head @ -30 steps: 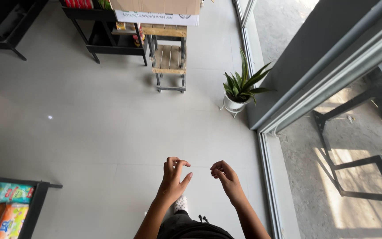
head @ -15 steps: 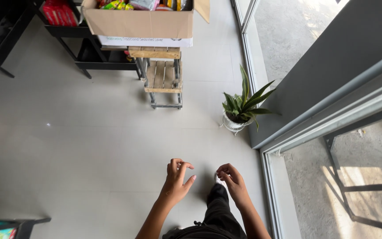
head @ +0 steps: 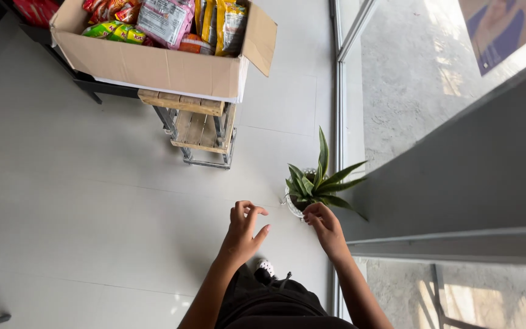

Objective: Stocking canned goods and instant noodles onto grocery store shelves from cardboard boxes.

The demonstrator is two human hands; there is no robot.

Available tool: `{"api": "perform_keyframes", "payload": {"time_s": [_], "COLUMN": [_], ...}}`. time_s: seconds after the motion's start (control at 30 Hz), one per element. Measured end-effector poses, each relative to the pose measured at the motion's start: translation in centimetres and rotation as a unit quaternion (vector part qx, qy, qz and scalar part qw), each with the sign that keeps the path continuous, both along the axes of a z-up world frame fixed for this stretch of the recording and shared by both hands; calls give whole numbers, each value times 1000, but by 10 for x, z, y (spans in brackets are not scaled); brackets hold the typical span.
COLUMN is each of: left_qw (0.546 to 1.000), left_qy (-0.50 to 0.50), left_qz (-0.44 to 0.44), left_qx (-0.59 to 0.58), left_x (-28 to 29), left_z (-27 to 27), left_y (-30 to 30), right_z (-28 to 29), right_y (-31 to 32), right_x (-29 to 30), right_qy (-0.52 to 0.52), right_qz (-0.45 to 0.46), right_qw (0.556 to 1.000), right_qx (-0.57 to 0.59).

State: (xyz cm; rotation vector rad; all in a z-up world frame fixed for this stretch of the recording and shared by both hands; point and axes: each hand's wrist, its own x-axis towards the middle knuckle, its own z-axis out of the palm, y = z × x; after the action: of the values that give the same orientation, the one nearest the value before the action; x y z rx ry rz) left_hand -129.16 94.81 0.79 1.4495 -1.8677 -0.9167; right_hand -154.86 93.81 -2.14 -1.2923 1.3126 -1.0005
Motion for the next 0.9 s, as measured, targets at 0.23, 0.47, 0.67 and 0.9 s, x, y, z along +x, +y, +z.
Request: {"api": "perform_keyframes", "payload": {"time_s": [0.23,0.47,0.67,0.9], "left_qw": [997,995,964,940], "left_qy": [-11,-15,-6,-65], "left_qz": [53,62,143,250], "left_qx": [-52,-80,-225,-222], "left_x": [19,51,54,70], "left_z": [-38,-11,47,63], "left_y": [-112,-277,-416,-519], "right_z": [0,-1,36,48], "right_y": [-135,-304,-431,-536], "right_x": [21,59,71,89], "right_qy": [-26,-4,9,-30], "right_qz": [34,85,54,64], "right_qw": [999,996,997,988], "right_qx": [25,-7,-51,-141]}}
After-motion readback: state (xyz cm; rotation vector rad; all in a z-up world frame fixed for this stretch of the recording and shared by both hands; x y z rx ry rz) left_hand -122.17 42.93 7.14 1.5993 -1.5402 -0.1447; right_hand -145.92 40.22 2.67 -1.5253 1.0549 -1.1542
